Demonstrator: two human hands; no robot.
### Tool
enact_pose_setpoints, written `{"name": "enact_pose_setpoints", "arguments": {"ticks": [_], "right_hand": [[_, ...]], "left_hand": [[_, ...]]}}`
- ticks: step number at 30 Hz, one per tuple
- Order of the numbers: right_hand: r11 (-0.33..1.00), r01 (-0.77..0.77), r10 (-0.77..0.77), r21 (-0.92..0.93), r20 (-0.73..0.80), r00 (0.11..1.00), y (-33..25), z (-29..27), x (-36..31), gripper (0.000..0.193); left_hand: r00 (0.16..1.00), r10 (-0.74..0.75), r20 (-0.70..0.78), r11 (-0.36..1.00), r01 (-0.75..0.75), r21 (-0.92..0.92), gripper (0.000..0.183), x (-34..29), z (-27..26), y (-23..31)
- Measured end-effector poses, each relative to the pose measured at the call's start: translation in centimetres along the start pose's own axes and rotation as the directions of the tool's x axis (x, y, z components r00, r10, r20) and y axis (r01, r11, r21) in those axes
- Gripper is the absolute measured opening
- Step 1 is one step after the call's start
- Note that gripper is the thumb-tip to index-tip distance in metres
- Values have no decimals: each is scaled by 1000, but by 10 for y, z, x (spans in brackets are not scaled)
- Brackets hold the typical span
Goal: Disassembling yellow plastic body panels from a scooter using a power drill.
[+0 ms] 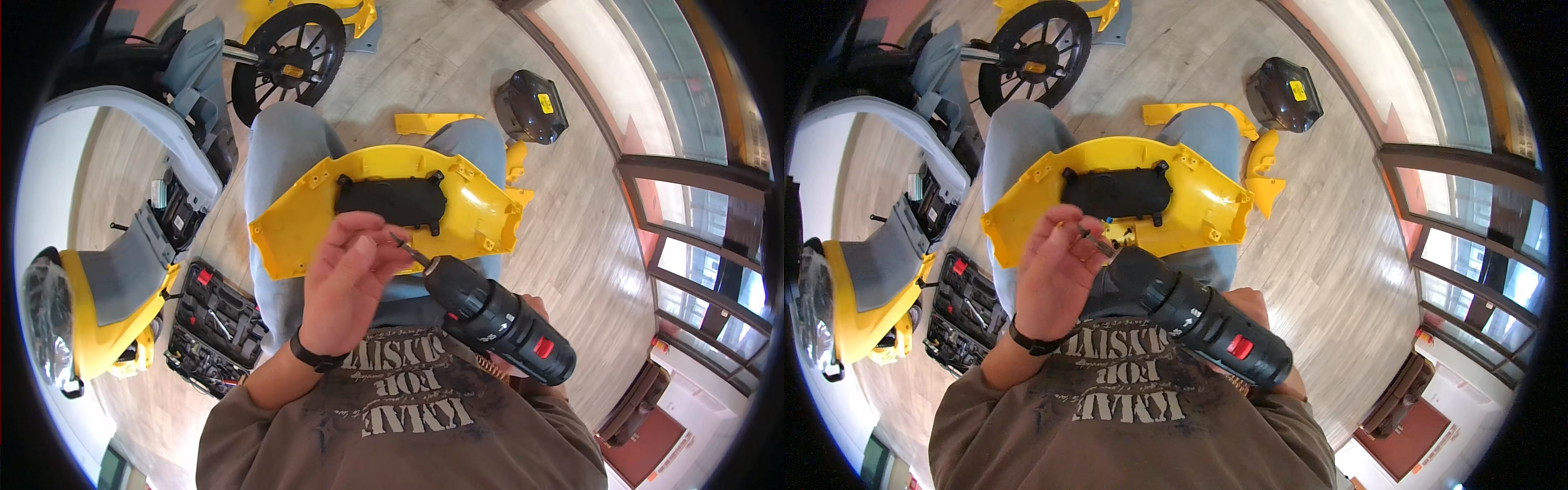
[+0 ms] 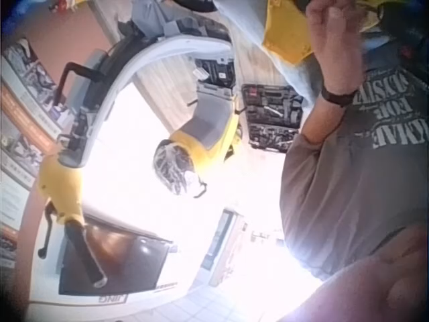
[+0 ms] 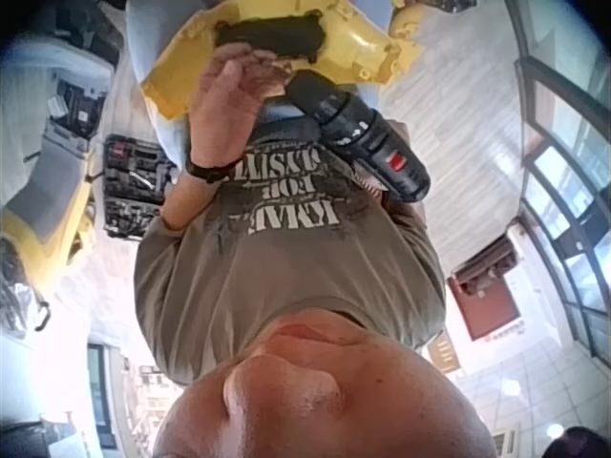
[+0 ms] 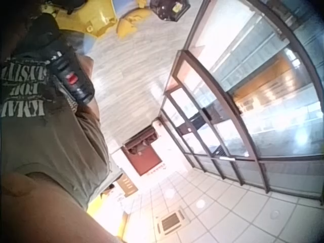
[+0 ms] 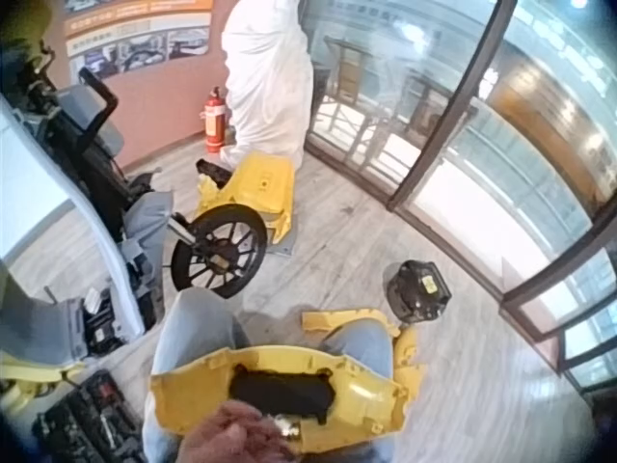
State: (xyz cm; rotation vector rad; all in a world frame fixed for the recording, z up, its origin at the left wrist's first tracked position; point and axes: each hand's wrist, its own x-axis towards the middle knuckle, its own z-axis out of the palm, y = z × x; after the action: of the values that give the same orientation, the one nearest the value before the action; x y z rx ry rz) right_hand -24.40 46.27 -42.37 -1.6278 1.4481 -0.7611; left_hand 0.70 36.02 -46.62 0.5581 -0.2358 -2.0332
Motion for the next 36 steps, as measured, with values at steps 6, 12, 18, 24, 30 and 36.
{"name": "enact_pose_setpoints", "arguments": {"ticks": [6, 12, 18, 24, 30, 36], "right_hand": [[973, -180, 201, -144, 147, 969, -22, -53, 5, 29], [971, -212, 235, -108, 307, 922, -43, -75, 42, 40], [982, -62, 149, -179, 527, 836, -47, -75, 75, 40], [984, -9, 96, -178, 485, 869, -65, -58, 96, 34], [972, -125, 213, -199, 519, 828, -76, -45, 108, 31], [959, -230, 284, -167, 495, 821, -74, -37, 109, 29]], "left_hand": [[886, 208, 414, -58, -412, 909, 19, -21, -36, 28], [823, 117, 556, -636, -368, 678, 30, -23, -50, 24], [838, 164, 520, -665, -295, 686, 37, -21, -66, 13], [851, 165, 499, -678, -270, 684, 49, -21, -75, 8], [827, 175, 534, -664, -302, 684, 35, -19, -76, 10], [816, 170, 553, -669, -316, 672, 43, -18, -78, 11]]}}
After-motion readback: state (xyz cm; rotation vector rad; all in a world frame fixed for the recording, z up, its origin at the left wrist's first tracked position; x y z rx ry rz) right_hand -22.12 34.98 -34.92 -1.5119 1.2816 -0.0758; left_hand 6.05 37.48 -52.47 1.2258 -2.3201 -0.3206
